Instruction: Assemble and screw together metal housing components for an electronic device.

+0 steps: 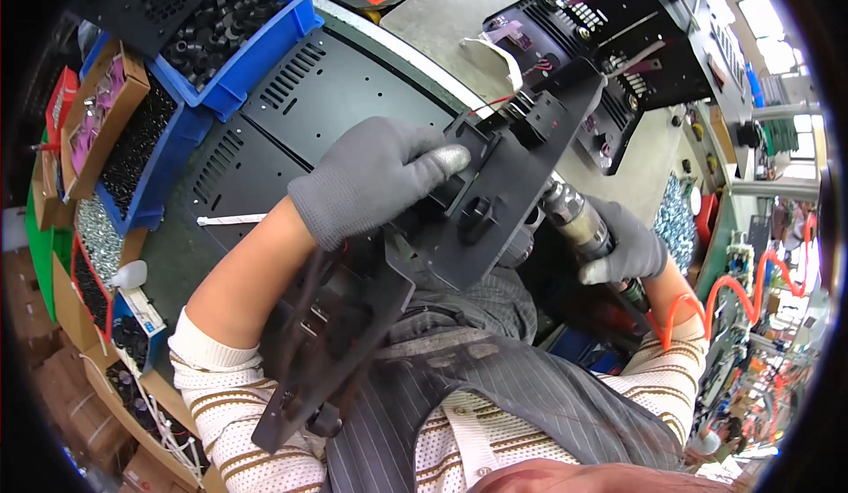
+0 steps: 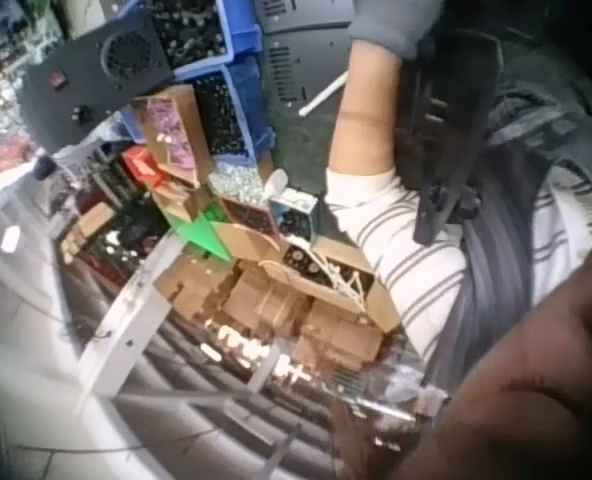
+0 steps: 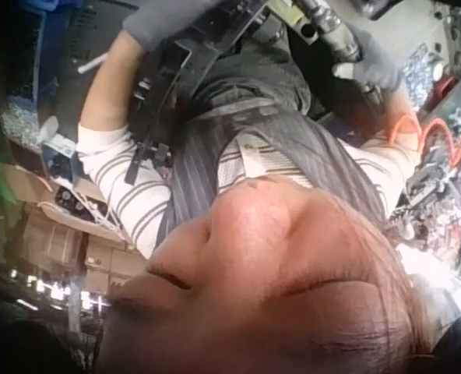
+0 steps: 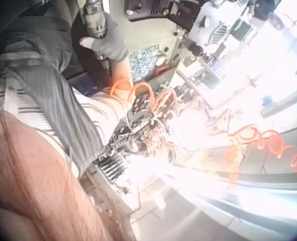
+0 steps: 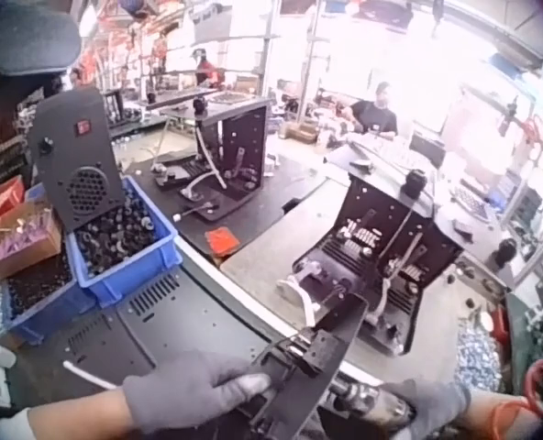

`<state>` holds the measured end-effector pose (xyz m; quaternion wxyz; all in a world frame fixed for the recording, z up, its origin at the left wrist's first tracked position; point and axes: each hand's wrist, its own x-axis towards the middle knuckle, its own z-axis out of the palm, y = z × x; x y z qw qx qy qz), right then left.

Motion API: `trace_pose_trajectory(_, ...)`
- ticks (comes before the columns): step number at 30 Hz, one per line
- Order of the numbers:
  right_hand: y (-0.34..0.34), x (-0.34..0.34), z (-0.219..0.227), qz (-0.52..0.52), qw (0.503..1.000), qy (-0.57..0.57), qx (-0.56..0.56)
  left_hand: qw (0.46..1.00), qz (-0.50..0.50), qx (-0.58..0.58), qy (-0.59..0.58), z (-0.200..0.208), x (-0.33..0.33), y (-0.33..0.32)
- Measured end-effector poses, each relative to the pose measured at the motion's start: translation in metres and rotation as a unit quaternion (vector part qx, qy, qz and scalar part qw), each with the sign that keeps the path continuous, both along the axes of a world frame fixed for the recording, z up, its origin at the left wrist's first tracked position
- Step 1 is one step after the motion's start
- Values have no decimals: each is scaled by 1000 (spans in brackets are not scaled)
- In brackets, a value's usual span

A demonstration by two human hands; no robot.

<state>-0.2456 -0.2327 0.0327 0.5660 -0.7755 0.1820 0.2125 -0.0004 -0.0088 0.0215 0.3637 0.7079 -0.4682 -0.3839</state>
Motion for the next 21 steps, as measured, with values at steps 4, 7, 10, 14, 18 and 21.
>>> trace_pose_trajectory(4, -2, 4, 9, 21, 1000, 10, -19, 1000, 3, 9, -17, 1, -1, -2)
trace_pose_trajectory(7, -3, 5, 10, 38, 999, -6, -16, 1000, 13, 13, 5, 2, -2, -2)
trace_pose_trajectory(10, -6, 3, 0, 40, 998, -37, -9, 1000, 13, 13, 14, -1, 2, -1)
trace_pose_trajectory(14, -5, 8, -2, 60, 994, -85, -40, 1000, 5, 7, 17, -9, 11, -1)
trace_pose_trajectory(18, -1, 4, 3, 37, 998, -36, -46, 998, 46, -12, 40, -7, 5, 7)
trace_pose_trajectory(21, 5, -12, -5, 6, 998, -55, -44, 979, 122, 36, 162, 5, 6, 22)
